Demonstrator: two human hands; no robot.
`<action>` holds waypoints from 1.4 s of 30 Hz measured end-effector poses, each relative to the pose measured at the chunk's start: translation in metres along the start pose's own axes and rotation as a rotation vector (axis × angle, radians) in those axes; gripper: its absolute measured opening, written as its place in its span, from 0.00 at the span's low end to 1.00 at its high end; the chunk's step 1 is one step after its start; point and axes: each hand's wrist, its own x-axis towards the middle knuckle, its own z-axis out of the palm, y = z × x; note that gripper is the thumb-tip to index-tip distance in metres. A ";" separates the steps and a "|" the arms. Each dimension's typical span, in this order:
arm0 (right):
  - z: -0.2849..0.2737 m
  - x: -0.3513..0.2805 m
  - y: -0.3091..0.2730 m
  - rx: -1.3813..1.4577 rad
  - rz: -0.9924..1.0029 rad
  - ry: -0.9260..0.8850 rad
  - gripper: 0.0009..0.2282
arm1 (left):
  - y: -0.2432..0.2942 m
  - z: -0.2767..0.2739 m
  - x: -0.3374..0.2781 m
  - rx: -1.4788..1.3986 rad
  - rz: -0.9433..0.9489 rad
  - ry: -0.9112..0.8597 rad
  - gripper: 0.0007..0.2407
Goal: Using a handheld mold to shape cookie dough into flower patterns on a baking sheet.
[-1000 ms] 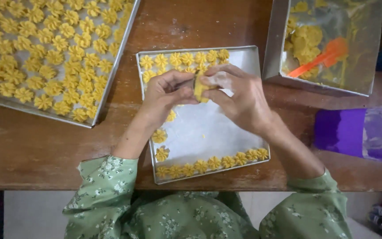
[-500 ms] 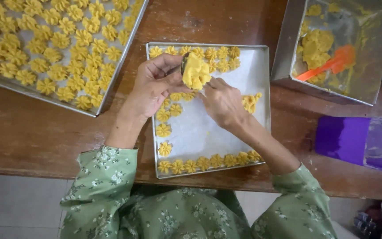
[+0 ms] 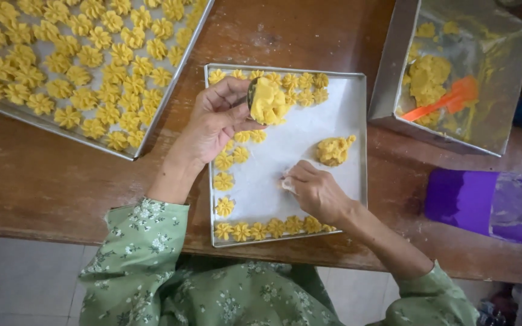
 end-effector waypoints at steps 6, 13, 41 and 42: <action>-0.048 0.044 -0.001 0.322 0.003 0.345 0.01 | -0.007 0.000 -0.003 0.037 -0.034 0.015 0.14; -0.106 0.102 -0.035 0.160 -0.003 0.573 0.07 | -0.028 -0.013 0.000 0.079 -0.086 0.018 0.15; -0.136 0.121 -0.016 0.866 0.448 -0.105 0.18 | 0.022 0.040 -0.032 0.995 -0.023 -0.192 0.16; -0.131 0.122 -0.015 0.835 0.418 -0.174 0.17 | 0.022 0.045 -0.036 0.991 -0.079 -0.231 0.18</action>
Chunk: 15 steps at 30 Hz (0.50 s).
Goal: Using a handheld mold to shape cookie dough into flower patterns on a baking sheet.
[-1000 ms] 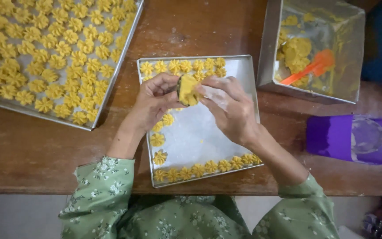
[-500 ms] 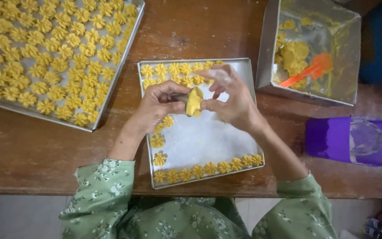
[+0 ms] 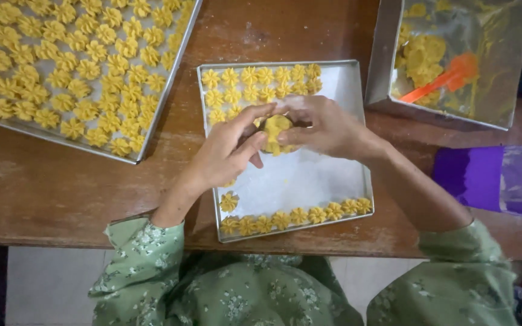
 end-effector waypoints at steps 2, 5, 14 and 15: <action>0.006 0.004 -0.017 0.064 0.096 -0.036 0.20 | 0.006 0.003 -0.005 0.007 -0.018 -0.006 0.21; 0.008 0.008 -0.031 0.113 0.260 -0.106 0.24 | 0.017 0.006 -0.011 0.039 -0.070 -0.027 0.26; 0.019 0.032 -0.018 -0.144 0.353 -0.145 0.17 | 0.029 0.007 -0.013 0.037 -0.112 0.005 0.29; 0.022 0.036 -0.011 -0.238 0.345 -0.142 0.16 | 0.027 0.008 -0.013 0.006 -0.136 0.028 0.29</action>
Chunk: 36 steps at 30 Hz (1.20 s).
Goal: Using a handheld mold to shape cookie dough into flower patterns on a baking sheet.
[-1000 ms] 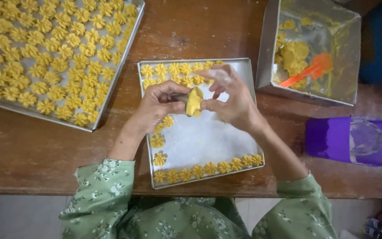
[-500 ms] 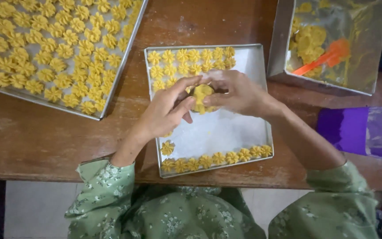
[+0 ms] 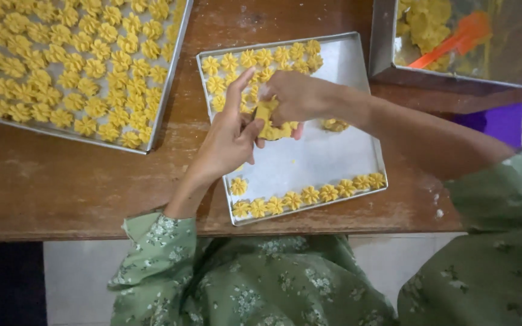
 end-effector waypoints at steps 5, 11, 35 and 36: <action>0.007 0.021 0.012 -0.183 0.012 0.046 0.15 | -0.015 0.002 -0.001 -0.080 -0.019 0.076 0.30; 0.015 0.039 0.022 -0.192 -0.002 0.053 0.13 | -0.028 0.005 0.003 -0.164 -0.007 0.115 0.30; 0.046 0.058 0.038 -0.448 0.048 0.271 0.15 | -0.037 0.008 0.000 -0.235 -0.028 0.110 0.31; 0.047 0.055 0.036 -0.449 0.055 0.282 0.14 | -0.041 0.008 0.001 -0.241 -0.031 0.106 0.31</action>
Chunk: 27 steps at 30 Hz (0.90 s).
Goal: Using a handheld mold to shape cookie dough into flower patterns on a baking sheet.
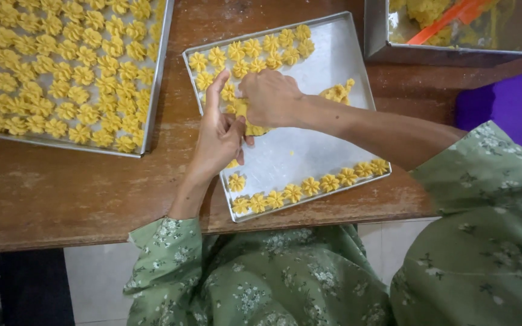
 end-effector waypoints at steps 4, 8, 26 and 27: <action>0.001 -0.002 0.005 -0.021 0.002 0.002 0.13 | 0.021 0.002 -0.001 0.005 0.001 -0.005 0.30; -0.011 -0.008 0.014 0.025 0.001 -0.025 0.14 | 0.004 -0.002 0.004 0.008 0.061 -0.084 0.27; -0.057 -0.067 0.050 0.334 -0.171 0.318 0.14 | -0.001 0.018 0.049 0.071 0.189 -0.057 0.14; -0.053 -0.068 0.050 0.282 -0.145 0.358 0.15 | -0.003 0.021 0.050 0.019 0.109 -0.083 0.21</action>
